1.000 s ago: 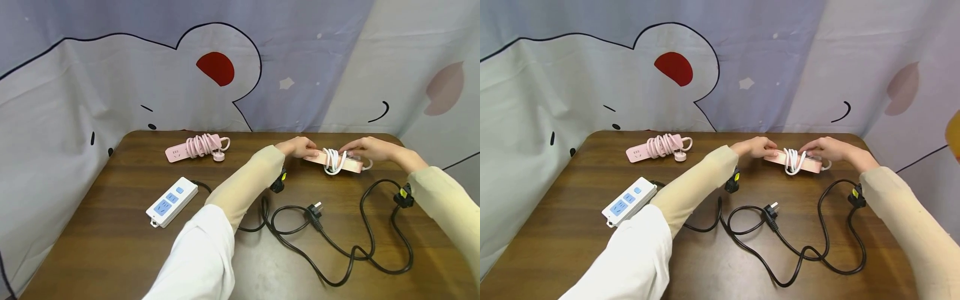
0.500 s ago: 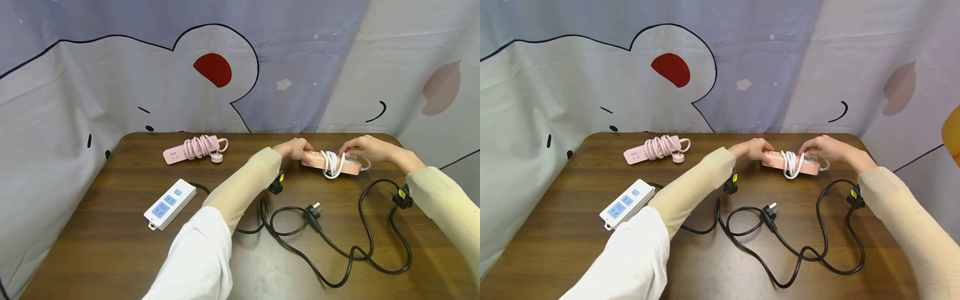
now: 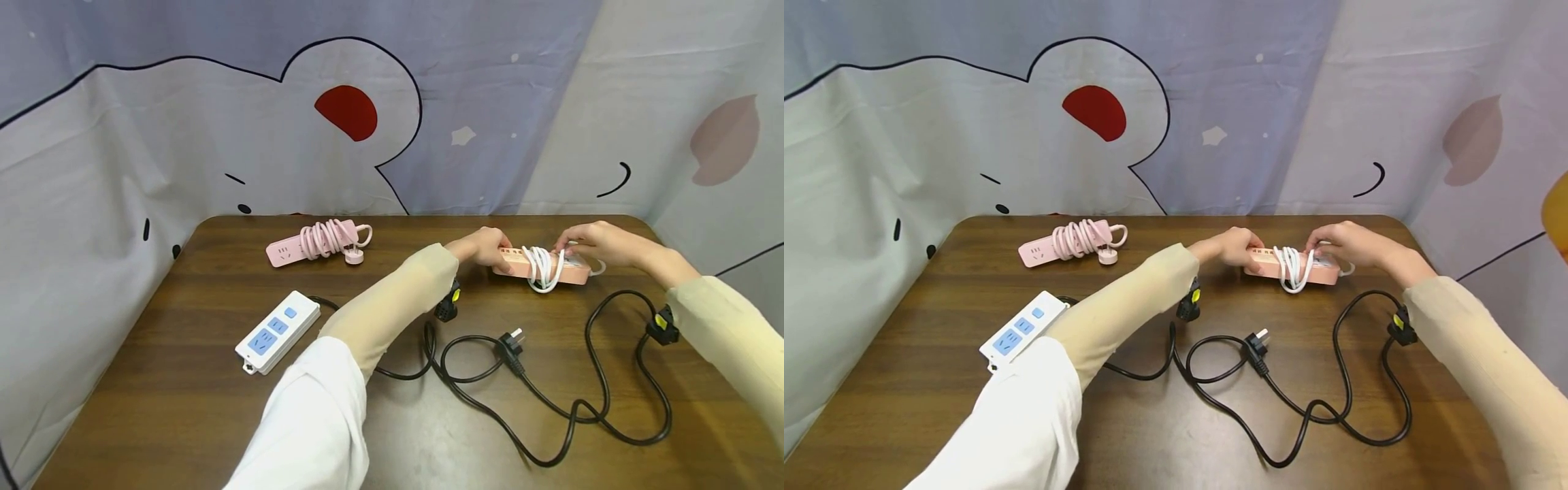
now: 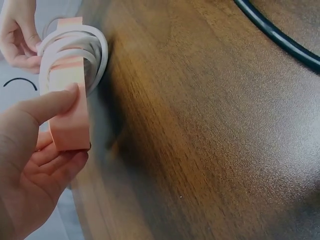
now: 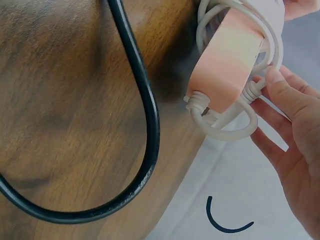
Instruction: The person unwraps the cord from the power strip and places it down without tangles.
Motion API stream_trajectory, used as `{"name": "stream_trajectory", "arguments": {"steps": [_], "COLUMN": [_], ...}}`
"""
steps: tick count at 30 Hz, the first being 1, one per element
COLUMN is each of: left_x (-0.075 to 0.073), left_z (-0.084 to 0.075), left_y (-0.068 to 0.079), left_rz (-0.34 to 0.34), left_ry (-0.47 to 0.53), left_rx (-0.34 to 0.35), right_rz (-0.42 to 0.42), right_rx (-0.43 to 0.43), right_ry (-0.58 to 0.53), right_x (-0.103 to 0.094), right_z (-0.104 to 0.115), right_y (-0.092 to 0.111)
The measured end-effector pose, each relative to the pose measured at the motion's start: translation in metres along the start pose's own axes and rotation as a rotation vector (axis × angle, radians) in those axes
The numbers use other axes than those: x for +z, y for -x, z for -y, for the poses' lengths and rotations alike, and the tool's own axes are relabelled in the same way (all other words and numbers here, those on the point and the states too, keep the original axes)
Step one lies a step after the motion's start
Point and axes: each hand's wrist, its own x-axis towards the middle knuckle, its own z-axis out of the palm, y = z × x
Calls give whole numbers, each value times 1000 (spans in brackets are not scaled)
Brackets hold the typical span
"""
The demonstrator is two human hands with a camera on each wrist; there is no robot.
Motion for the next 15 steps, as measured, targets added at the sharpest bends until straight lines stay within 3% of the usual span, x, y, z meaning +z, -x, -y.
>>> {"name": "stream_trajectory", "arguments": {"steps": [9,15], "left_x": [2,3], "left_z": [-2,-6], "left_y": [1,3], "left_rz": [-7,2], "left_ry": [13,4], "left_rx": [-23,-38], "right_rz": [-13,18], "right_rx": [-48,-35], "right_ry": [27,35], "right_x": [-3,-4], "right_z": [1,0], "right_y": [1,-1]}}
